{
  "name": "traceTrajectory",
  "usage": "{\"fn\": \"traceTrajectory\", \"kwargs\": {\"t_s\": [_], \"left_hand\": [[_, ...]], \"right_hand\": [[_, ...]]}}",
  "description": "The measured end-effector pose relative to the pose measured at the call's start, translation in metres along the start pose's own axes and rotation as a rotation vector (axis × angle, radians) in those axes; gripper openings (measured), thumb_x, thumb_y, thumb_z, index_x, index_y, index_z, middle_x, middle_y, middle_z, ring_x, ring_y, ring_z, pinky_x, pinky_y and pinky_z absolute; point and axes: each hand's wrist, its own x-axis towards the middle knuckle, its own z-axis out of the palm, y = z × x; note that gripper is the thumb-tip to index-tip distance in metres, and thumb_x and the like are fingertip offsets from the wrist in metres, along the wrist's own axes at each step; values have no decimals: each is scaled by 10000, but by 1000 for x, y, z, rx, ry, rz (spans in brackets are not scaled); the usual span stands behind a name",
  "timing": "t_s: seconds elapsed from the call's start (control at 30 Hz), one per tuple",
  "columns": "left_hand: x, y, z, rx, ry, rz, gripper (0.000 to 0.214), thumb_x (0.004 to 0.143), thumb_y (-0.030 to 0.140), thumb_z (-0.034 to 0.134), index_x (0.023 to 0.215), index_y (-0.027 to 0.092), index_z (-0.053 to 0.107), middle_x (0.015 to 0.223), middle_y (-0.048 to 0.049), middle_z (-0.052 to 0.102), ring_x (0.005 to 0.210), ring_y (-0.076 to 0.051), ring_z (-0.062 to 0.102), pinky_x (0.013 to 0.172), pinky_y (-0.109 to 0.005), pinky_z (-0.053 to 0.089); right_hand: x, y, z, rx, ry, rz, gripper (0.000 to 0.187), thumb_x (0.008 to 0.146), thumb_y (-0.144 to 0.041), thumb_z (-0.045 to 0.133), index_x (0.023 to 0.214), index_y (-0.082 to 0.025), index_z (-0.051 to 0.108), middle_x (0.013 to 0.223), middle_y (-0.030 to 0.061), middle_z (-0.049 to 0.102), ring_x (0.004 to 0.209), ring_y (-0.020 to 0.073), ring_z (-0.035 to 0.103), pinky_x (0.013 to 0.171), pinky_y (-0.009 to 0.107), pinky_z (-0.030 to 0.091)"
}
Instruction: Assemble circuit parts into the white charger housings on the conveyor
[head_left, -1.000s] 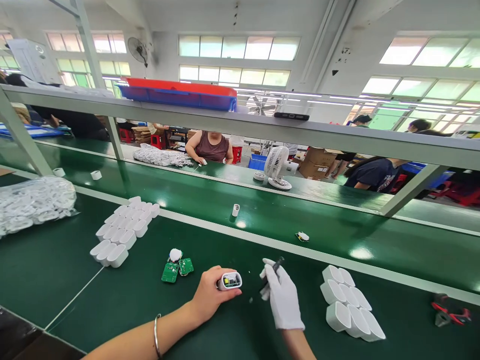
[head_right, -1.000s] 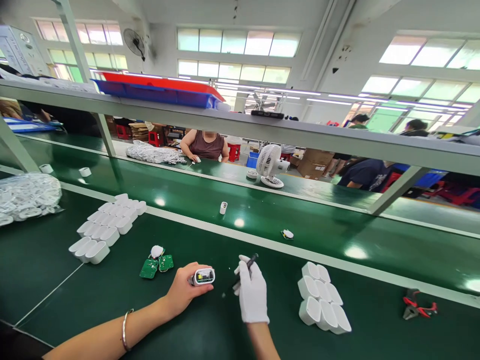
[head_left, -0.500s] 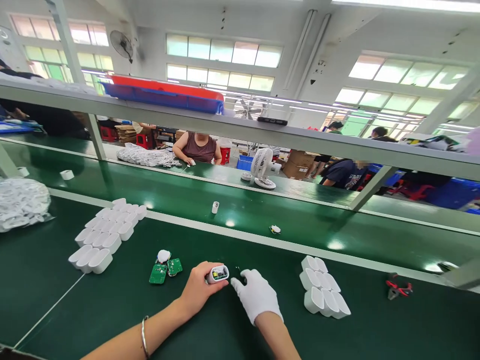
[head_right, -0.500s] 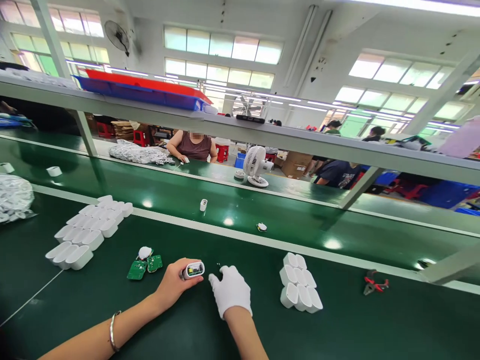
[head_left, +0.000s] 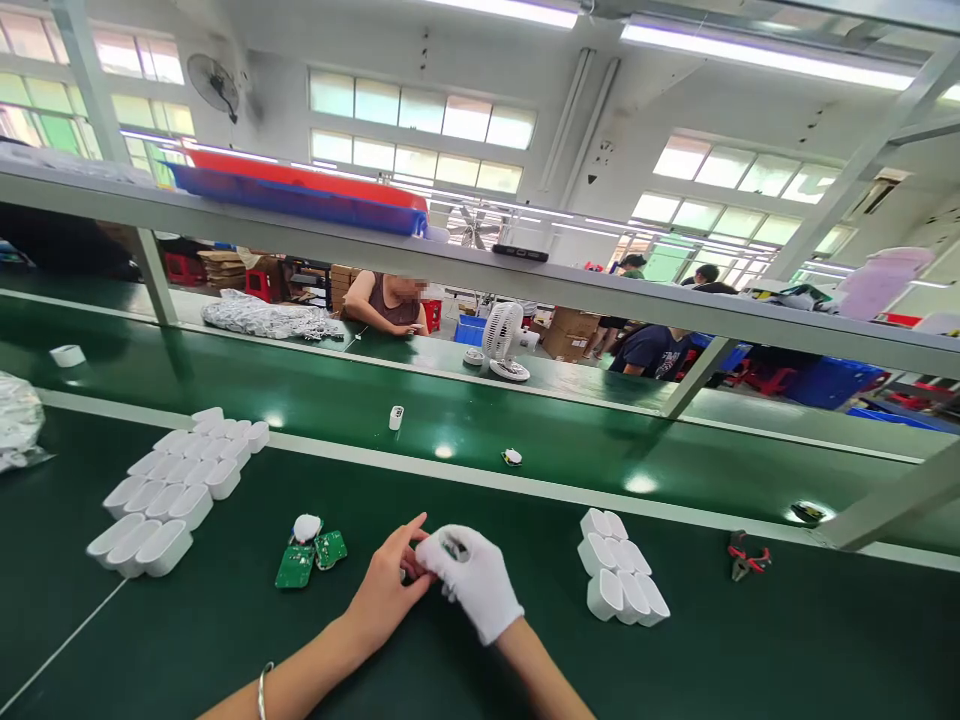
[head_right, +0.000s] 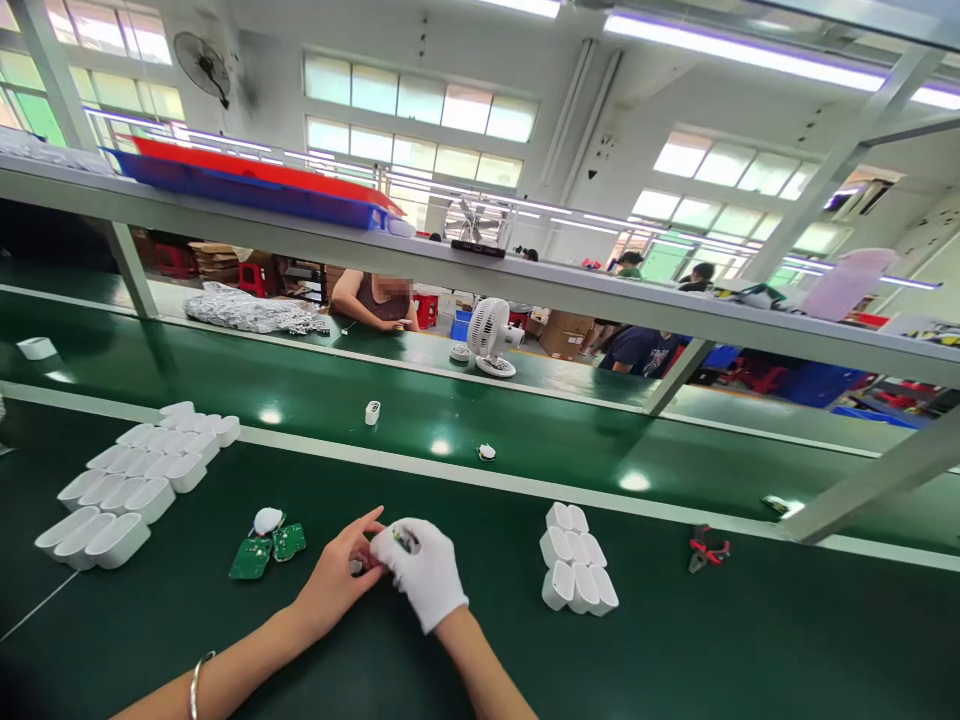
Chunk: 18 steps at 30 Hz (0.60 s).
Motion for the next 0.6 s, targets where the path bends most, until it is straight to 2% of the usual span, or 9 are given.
{"fn": "traceTrajectory", "kwargs": {"t_s": [0.07,0.13,0.2,0.27,0.4,0.5,0.6], "left_hand": [[0,0,-2,51,-18,7,521,761,165,519,1268,272,465,1112,-37,590,708,-134,580,726,-324,539],[0,1,-4,107,-56,47,412,788,183,500,1191,264,536,1139,-48,582,739,-138,581,745,-317,531],[0,2,-6,128,-109,104,326,812,181,468,1108,244,589,1138,-54,588,745,-135,584,735,-297,525],[0,3,-7,137,-175,159,277,827,172,444,1035,225,618,1103,-54,609,721,-127,586,703,-274,518],[-1,1,-7,187,-260,244,265,834,132,418,953,211,641,982,-40,654,717,-126,606,666,-244,500],[-1,-1,-7,213,-267,298,273,831,107,418,932,214,648,959,-35,663,770,-133,628,668,-226,502],[-2,-1,-6,231,-257,347,273,826,94,430,919,219,654,963,-31,666,801,-136,642,677,-219,512]], "right_hand": [[33,7,-18,-160,93,112,237,723,-401,621,714,-170,675,640,10,640,593,161,610,509,245,473],[71,16,-43,-238,204,162,256,783,-384,577,850,-157,675,821,50,673,779,190,630,652,268,493],[105,27,-67,-339,305,239,275,856,-349,507,977,-143,644,1017,96,644,962,213,594,787,308,480],[128,39,-83,-433,348,334,286,883,-333,505,1092,-151,578,1127,94,591,999,204,575,832,373,480],[144,56,-94,-585,296,453,317,875,-327,541,1150,-171,534,1151,76,567,970,194,582,818,403,500],[142,60,-107,-690,243,494,310,876,-326,538,1143,-169,539,1155,77,566,975,194,580,820,403,499],[131,63,-128,-796,209,577,298,865,-323,556,1113,-156,556,1125,77,579,968,195,584,818,397,498]]}}
